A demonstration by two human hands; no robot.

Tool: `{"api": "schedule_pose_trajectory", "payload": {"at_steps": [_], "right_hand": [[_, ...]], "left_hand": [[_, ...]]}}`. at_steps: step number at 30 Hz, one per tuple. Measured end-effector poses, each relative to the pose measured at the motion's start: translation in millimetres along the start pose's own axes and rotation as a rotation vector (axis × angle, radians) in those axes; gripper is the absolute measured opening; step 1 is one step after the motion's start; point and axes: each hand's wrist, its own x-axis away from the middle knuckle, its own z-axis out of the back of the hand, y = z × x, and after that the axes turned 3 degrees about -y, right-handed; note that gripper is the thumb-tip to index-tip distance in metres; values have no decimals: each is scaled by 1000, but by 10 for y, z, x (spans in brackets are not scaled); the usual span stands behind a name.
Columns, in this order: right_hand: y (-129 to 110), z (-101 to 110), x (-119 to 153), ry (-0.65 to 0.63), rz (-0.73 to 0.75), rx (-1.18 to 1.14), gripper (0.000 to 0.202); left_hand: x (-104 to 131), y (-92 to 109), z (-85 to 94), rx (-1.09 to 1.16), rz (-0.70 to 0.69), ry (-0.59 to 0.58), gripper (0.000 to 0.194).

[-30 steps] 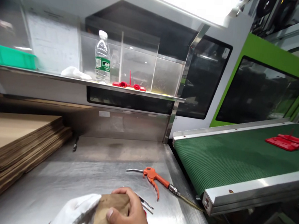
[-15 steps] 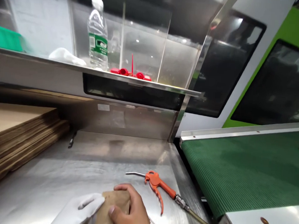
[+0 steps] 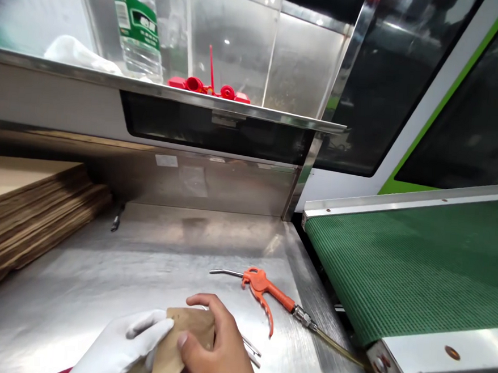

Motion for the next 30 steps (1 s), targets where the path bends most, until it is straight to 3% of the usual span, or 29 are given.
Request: {"api": "schedule_pose_trajectory", "payload": {"at_steps": [10, 21, 30], "right_hand": [[25, 8, -11, 8, -2, -5, 50], [23, -12, 4, 16, -33, 2, 51], [-1, -21, 12, 12, -43, 49, 51]], "left_hand": [[-56, -175, 81, 33, -27, -48, 38], [21, -50, 8, 253, 40, 12, 45], [-43, -191, 27, 178, 17, -13, 53]]}}
